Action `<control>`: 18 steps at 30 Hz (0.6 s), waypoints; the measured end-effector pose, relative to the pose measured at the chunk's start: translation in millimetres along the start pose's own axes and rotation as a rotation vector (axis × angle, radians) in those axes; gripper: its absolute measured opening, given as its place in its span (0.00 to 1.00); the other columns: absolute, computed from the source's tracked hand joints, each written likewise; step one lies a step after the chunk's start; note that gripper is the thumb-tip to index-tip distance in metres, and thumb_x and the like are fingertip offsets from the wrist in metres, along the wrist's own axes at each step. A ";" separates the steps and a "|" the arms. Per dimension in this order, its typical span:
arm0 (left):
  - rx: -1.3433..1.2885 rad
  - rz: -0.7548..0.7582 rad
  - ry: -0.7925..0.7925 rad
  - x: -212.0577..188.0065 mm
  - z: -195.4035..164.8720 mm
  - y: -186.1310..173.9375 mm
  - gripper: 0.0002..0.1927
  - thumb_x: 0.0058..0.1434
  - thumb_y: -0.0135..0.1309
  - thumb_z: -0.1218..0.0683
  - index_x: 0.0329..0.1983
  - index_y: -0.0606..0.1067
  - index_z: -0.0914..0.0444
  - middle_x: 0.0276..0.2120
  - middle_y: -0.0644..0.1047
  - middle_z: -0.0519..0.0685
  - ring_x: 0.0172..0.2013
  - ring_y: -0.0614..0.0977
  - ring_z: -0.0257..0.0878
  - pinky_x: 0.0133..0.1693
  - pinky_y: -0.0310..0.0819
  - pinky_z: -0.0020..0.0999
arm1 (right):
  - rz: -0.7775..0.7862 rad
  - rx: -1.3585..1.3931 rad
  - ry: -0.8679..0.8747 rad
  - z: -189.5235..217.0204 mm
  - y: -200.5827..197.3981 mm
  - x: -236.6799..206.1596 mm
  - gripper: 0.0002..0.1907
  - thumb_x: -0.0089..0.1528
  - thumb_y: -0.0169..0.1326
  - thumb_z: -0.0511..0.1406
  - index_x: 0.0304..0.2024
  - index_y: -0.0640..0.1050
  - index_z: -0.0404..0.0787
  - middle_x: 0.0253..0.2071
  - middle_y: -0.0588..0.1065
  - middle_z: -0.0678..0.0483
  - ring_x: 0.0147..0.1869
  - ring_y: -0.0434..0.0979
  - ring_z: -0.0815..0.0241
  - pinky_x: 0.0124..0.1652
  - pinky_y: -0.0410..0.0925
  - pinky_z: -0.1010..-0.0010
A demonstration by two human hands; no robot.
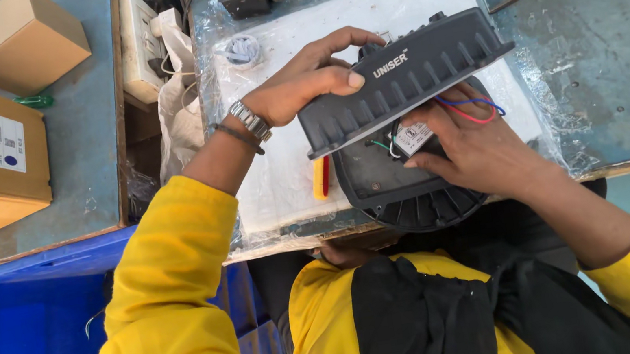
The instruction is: The person assembles an LED floodlight at a workbench. They align the driver unit with the housing, route the green and black wires through the cable gland, seat the driver into the base, and use an electric screwdriver to drive screws securing the components together.
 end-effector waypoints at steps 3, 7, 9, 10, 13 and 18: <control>0.034 -0.005 0.131 -5.2 -10.7 -0.3 0.42 0.58 0.55 0.36 0.71 0.66 0.61 0.61 0.75 0.53 0.55 0.81 0.43 0.57 0.77 0.38 | -0.003 0.013 0.019 0.6 0.6 0.9 0.33 0.54 0.64 0.45 0.59 0.72 0.39 0.61 0.69 0.39 0.69 0.62 0.36 0.66 0.56 0.45; 0.027 -0.040 0.065 -19.2 -7.3 -6.5 0.47 0.52 0.55 0.33 0.71 0.66 0.61 0.59 0.76 0.56 0.55 0.81 0.46 0.55 0.77 0.42 | -0.010 -0.099 -0.010 10.5 1.8 1.6 0.31 0.54 0.63 0.45 0.58 0.75 0.43 0.62 0.70 0.47 0.70 0.62 0.39 0.68 0.55 0.44; -0.006 -0.038 0.052 -26.8 -8.5 -9.7 0.48 0.51 0.55 0.33 0.71 0.66 0.61 0.55 0.79 0.58 0.53 0.82 0.47 0.56 0.76 0.42 | -0.031 -0.100 0.014 12.3 0.5 2.8 0.31 0.54 0.62 0.44 0.59 0.76 0.45 0.63 0.69 0.47 0.71 0.60 0.37 0.68 0.54 0.44; -0.019 -0.041 0.055 -28.8 -9.3 -10.3 0.48 0.51 0.56 0.33 0.71 0.66 0.62 0.55 0.78 0.58 0.53 0.82 0.47 0.56 0.77 0.42 | -0.031 -0.085 0.030 12.8 0.9 3.6 0.30 0.55 0.62 0.44 0.59 0.77 0.45 0.64 0.69 0.47 0.71 0.59 0.37 0.68 0.54 0.44; -0.040 -0.047 0.058 -28.3 -11.3 -9.5 0.48 0.51 0.56 0.33 0.71 0.65 0.62 0.55 0.78 0.58 0.53 0.83 0.47 0.55 0.77 0.41 | -0.049 -0.095 0.049 15.5 -1.2 6.6 0.28 0.55 0.62 0.44 0.57 0.77 0.46 0.64 0.69 0.46 0.72 0.58 0.38 0.69 0.53 0.42; -0.022 -0.050 0.015 -15.2 -6.3 -0.3 0.49 0.49 0.57 0.33 0.71 0.65 0.61 0.50 0.81 0.58 0.50 0.83 0.46 0.54 0.75 0.39 | -0.107 -0.271 0.041 19.7 -6.9 6.8 0.28 0.50 0.65 0.47 0.52 0.80 0.48 0.59 0.70 0.48 0.70 0.60 0.39 0.64 0.52 0.35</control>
Point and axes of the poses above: each hand's wrist, its own x-axis towards the middle knuckle, its own y-axis out of the palm, z = x × y, the point moved 9 cm from there along x, towards the middle knuckle
